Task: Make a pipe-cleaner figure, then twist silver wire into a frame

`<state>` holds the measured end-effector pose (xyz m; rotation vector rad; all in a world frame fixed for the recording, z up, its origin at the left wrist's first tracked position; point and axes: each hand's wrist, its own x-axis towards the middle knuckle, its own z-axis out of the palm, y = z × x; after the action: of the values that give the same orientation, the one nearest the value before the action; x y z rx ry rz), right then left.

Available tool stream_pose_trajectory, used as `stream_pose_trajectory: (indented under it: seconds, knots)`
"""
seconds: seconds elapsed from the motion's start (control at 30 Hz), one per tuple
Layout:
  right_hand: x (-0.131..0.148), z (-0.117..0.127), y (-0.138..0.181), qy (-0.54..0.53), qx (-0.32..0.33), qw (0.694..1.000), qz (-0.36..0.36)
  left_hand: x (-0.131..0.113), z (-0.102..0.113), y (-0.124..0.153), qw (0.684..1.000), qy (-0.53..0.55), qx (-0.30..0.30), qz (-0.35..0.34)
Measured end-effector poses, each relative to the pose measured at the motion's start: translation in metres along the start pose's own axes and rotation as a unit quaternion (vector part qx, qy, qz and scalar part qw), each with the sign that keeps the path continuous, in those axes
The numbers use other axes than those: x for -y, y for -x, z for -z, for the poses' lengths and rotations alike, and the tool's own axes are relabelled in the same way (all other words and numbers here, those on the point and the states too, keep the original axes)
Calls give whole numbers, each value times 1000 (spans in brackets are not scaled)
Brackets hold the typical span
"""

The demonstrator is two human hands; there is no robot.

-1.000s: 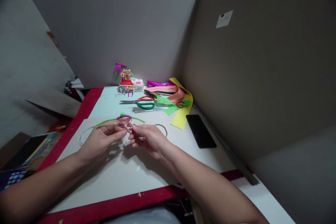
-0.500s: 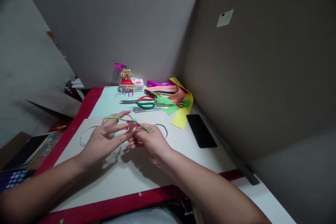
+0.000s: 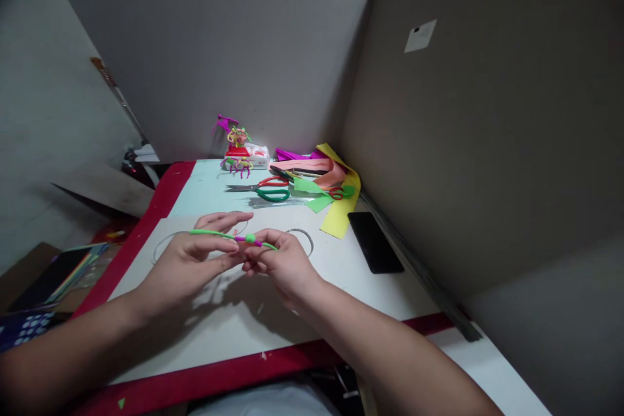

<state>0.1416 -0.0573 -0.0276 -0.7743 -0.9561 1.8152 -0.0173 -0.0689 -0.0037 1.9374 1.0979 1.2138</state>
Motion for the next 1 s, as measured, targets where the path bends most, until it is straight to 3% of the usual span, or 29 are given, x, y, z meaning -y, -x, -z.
stream_pose_trajectory:
  seconds: [0.2,0.3,0.4,0.47,0.57,0.63,0.77,0.83,0.9,1.0]
  knots:
    - [-6,-6,1,9,-38,998,42,-3,-1,0,991,88,11,96]
    - [-7,-5,2,34,-18,999,29,1,0,1,983,135,3,125]
    - [-1,0,4,132,27,989,54,3,0,2,974,186,-22,127]
    - [5,5,8,220,10,968,124,4,0,2,973,192,-45,121]
    - [14,12,15,333,-33,906,258,3,-1,2,976,180,-57,111]
    - [19,18,18,398,-20,848,348,1,-2,3,970,207,-56,118]
    - [31,30,17,530,79,681,499,-3,-2,3,949,269,-41,156]
    - [39,35,14,567,116,618,532,-5,-1,2,943,281,-25,175]
    - [46,37,11,580,142,591,542,-5,1,0,934,293,-17,203]
    - [54,37,9,580,179,601,520,-4,3,-3,911,315,-8,265]
